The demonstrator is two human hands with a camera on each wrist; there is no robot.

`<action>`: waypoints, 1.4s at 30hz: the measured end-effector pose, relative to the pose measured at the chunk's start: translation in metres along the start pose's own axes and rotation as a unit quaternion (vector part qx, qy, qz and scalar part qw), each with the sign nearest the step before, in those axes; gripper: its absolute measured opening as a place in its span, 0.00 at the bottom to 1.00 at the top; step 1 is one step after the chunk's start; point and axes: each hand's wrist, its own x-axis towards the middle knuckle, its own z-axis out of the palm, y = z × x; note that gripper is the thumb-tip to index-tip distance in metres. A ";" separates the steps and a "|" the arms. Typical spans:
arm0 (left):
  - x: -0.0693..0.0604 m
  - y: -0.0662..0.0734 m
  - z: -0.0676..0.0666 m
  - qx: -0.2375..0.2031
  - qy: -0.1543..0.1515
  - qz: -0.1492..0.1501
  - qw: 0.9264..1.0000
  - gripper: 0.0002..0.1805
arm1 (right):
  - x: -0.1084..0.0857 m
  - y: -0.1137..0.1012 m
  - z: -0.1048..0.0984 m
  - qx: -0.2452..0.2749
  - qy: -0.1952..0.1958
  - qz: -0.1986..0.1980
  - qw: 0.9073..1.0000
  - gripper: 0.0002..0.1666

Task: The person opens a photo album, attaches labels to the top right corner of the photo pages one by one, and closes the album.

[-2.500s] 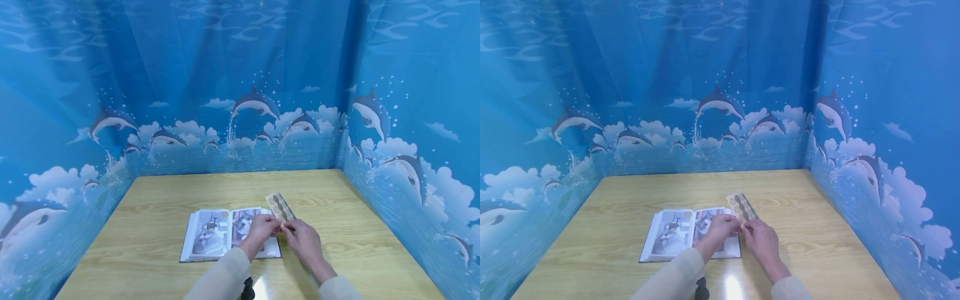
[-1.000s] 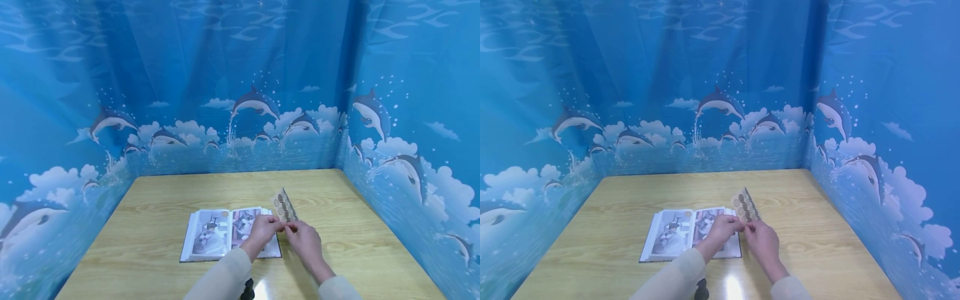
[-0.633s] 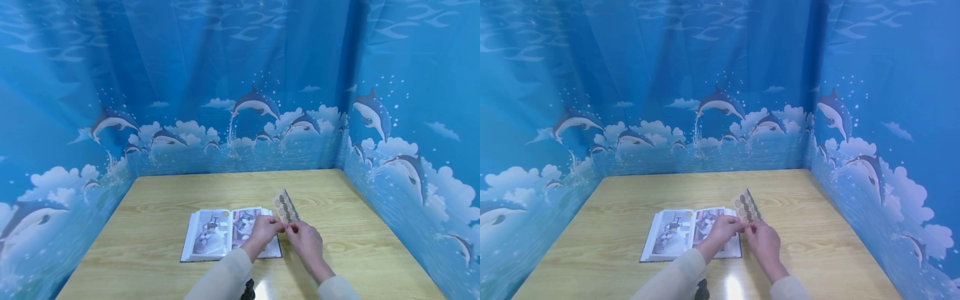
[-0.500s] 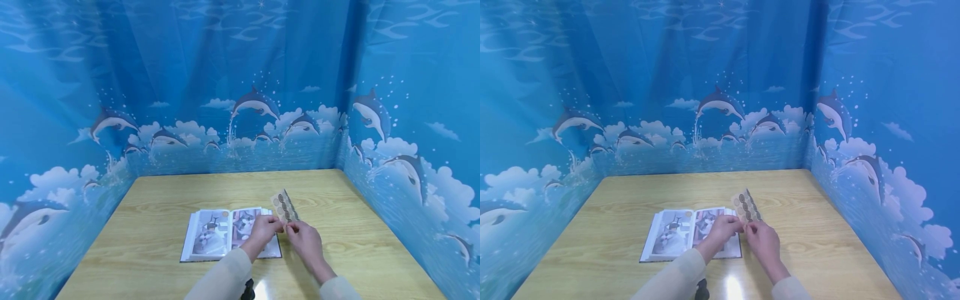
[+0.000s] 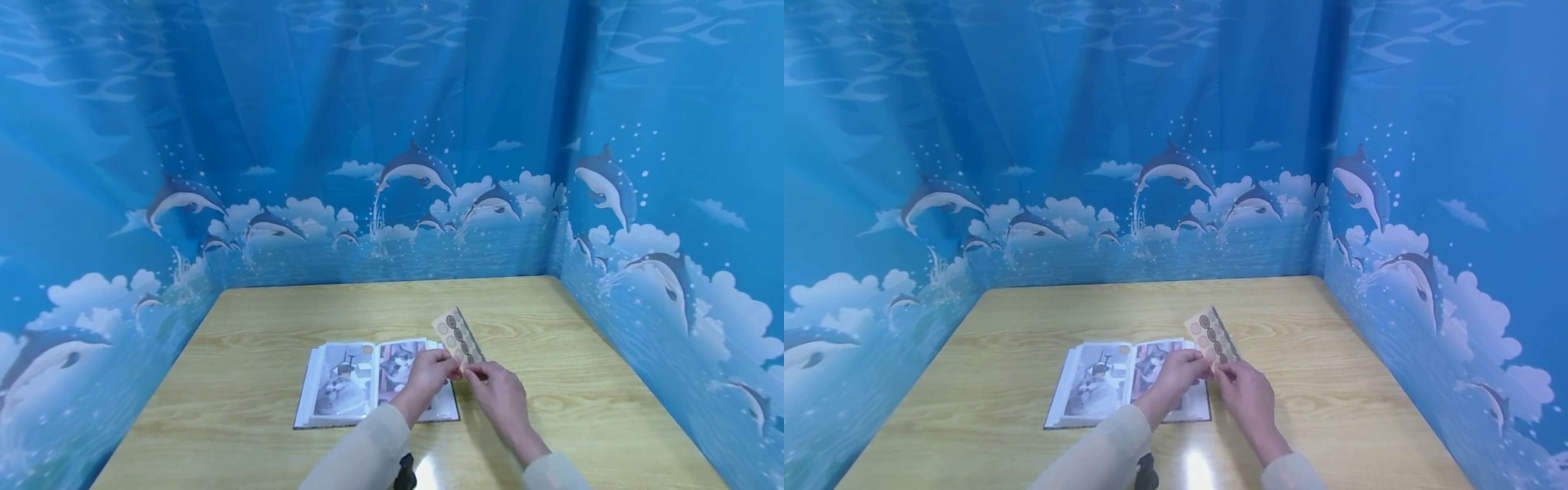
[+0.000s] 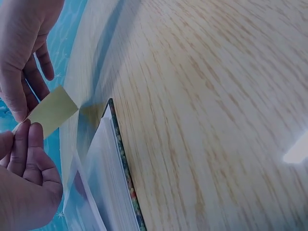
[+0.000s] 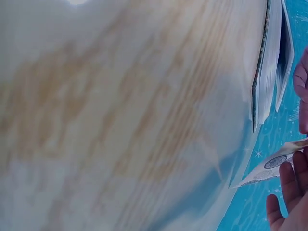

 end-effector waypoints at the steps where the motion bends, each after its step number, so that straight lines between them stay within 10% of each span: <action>1: 0.000 0.000 0.000 0.001 0.000 0.002 1.000 0.09 | 0.000 -0.001 0.000 -0.001 -0.001 0.004 1.000 0.09; 42: -0.002 -0.001 0.003 0.053 -0.003 0.060 0.997 0.07 | 0.002 -0.005 -0.001 -0.068 -0.002 -0.009 0.998 0.07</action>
